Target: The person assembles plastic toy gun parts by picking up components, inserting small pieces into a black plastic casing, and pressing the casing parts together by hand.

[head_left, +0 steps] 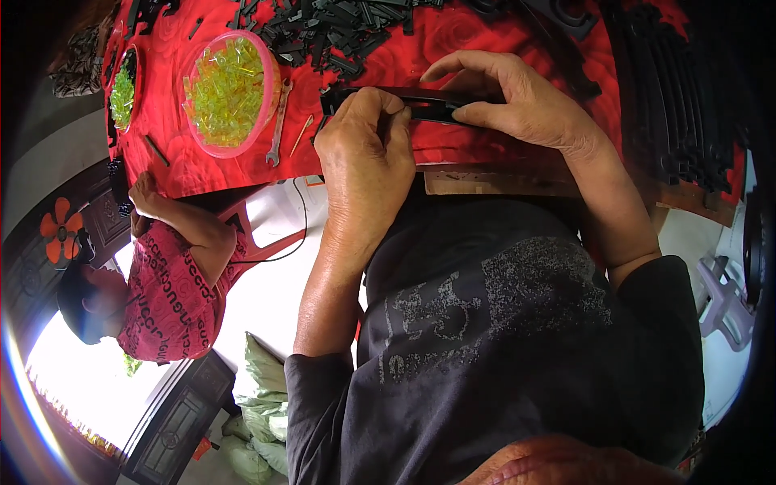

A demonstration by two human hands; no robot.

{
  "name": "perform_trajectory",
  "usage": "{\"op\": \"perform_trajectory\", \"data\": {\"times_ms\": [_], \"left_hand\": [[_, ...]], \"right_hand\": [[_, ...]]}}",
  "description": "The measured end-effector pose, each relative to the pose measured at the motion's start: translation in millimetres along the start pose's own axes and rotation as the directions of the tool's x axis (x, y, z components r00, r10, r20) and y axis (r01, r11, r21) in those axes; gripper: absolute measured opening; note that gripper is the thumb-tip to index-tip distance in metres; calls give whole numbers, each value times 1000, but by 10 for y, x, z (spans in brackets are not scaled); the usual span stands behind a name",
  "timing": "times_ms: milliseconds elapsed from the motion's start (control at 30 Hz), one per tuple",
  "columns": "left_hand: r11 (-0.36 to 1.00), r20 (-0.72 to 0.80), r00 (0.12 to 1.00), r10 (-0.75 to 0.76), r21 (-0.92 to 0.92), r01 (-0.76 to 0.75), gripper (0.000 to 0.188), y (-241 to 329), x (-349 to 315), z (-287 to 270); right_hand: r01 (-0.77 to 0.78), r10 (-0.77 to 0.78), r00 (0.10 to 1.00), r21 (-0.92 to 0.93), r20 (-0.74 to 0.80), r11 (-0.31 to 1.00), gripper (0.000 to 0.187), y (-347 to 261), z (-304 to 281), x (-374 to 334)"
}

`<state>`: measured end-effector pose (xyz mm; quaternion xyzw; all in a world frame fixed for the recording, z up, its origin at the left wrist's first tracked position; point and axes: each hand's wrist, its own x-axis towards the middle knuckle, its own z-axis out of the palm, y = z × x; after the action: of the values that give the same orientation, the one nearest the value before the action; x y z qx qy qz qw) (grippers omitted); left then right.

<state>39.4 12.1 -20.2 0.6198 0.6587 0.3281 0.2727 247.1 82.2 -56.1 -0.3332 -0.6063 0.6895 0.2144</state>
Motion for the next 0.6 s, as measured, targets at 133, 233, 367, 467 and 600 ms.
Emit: {"op": "perform_trajectory", "data": {"times_ms": [133,233,367,467,600], "left_hand": [[999,-18,999,31,-6,-31,11,-35,-4,19],[998,-25,998,56,2,-56,12,-30,-14,27],[999,-9,999,49,-15,-49,12,-16,-18,6],[996,-22,996,87,2,-87,13,-32,-3,10],[995,-21,995,96,16,-96,12,-16,3,10]], "right_hand": [[2,-2,1000,-8,14,1000,50,2,-13,9],[-16,16,1000,-6,13,1000,51,-2,-16,9],[-18,18,1000,-27,2,999,51,-2,-9,13],[-16,16,1000,-20,-5,1000,51,8,-6,15],[-32,32,999,12,11,999,51,-13,-9,17]]}}
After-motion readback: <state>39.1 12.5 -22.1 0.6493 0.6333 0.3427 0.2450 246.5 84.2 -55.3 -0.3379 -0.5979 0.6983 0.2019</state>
